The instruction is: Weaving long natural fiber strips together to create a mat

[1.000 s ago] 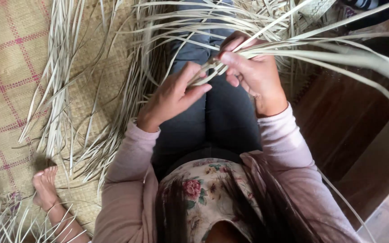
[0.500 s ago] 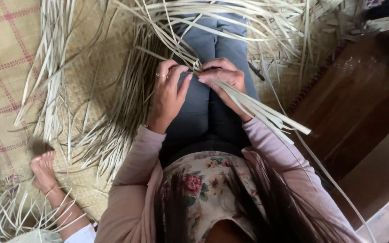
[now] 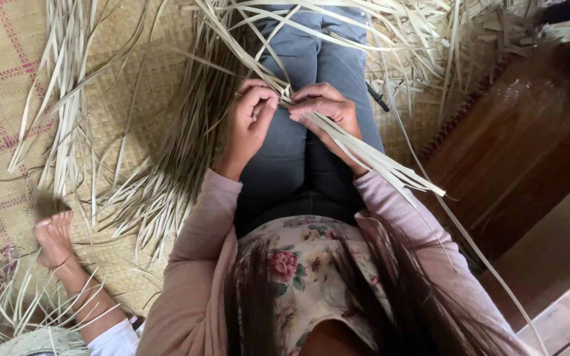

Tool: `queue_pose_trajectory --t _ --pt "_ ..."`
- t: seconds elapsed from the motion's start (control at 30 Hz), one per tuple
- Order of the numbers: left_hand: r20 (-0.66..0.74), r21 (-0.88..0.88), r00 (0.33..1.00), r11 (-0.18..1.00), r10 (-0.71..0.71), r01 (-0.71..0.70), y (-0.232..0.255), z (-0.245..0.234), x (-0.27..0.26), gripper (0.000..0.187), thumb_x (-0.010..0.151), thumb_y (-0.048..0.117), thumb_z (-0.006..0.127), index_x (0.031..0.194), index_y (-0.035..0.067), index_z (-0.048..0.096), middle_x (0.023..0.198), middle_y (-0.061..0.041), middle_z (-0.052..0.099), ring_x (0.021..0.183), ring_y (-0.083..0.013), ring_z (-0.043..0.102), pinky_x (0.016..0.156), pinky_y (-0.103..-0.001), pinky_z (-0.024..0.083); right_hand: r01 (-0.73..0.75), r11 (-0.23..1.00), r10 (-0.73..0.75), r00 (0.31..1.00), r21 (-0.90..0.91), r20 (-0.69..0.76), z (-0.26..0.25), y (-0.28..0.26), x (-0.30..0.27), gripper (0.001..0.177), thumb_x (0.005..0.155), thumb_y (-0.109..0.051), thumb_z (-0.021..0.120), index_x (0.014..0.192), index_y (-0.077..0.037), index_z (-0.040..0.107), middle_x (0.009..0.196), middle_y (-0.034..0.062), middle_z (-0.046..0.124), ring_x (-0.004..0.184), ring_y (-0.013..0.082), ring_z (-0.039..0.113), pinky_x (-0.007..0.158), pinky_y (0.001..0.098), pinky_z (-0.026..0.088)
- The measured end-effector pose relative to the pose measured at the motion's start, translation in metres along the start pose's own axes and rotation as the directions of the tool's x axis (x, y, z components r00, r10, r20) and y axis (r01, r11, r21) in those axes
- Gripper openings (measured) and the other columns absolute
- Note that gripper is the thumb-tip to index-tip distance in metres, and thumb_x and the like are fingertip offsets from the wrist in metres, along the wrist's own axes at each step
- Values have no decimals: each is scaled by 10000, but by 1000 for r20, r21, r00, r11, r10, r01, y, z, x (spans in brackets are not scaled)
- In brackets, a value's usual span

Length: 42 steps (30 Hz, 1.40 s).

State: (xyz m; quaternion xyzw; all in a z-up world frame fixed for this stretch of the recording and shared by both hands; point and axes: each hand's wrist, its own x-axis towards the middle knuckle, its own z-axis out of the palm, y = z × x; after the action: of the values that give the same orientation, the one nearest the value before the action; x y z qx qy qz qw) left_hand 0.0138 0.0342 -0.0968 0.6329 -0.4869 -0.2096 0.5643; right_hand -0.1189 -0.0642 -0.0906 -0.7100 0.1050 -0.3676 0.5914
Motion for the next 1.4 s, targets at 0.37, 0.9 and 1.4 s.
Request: queue_pose_trajectory --t 0.37,0.9,1.4 --pt "117 -670 858 597 -501 440 3 -3 6 303 781 -27 598 1004 46 407 1051 -121 472 915 -227 568 765 -276 462 259 896 -75 889 -360 452 -1 -27 7 147 780 7 594 908 74 621 1100 119 539 960 254 509 831 314 425" --pt "-40 -942 948 327 -317 69 -11 6 33 286 818 -82 401 1017 119 443 927 -47 469 666 -110 394 622 -252 331 -160 968 218 917 -193 334 -43 -80 5 515 528 208 412 926 -35 631 1147 114 536 1177 305 462 1053 392 353" --pt "63 -998 924 -51 -377 48 -59 -1 30 174 934 136 498 1070 184 594 771 56 439 517 2 257 428 -125 221 32 421 371 906 -906 204 10 -68 -5 552 866 -49 489 1361 -57 247 857 91 535 585 221 552 483 323 432"
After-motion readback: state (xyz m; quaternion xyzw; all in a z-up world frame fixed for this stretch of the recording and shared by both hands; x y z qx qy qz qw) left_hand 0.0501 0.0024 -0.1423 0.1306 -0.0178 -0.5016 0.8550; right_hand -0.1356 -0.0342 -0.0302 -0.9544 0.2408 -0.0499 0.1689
